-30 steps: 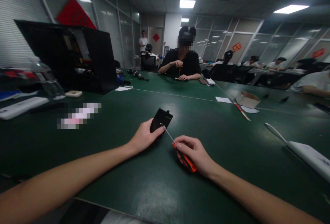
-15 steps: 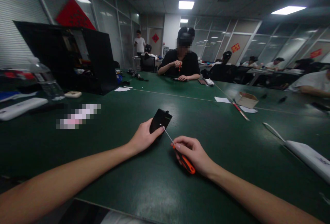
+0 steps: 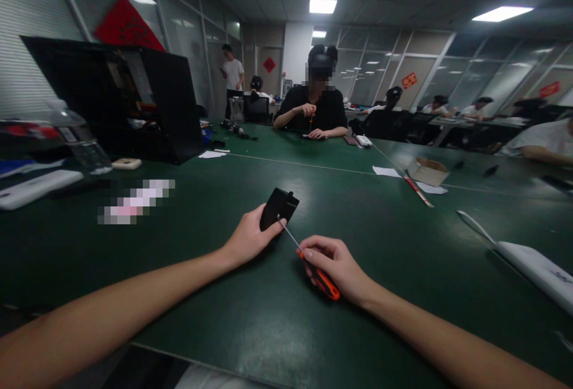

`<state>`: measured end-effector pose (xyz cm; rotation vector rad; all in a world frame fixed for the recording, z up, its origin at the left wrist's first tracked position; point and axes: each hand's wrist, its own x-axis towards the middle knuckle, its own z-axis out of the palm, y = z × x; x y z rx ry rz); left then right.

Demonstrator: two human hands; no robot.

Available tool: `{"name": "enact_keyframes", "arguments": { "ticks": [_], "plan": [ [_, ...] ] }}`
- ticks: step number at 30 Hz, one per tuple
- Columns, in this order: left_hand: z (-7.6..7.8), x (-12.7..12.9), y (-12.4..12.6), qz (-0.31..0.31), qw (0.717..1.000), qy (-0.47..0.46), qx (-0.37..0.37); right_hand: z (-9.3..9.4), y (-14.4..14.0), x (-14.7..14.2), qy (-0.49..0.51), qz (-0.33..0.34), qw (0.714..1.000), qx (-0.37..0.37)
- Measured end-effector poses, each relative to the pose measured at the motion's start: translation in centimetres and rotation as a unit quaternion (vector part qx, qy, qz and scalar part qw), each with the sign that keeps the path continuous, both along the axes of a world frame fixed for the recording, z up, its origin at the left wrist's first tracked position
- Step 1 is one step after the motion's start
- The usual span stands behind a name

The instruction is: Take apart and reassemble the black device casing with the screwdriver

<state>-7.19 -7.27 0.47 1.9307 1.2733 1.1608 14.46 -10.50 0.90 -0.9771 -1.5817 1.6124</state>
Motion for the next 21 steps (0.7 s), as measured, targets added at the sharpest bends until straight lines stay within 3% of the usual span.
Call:
{"name": "enact_keyframes", "arguments": {
  "ticks": [21],
  "plan": [
    [-0.21,0.05,0.07,0.006,1.000,-0.005,0.008,0.01,0.00,0.00,0.011,-0.007,1.000,-0.017]
  ]
}}
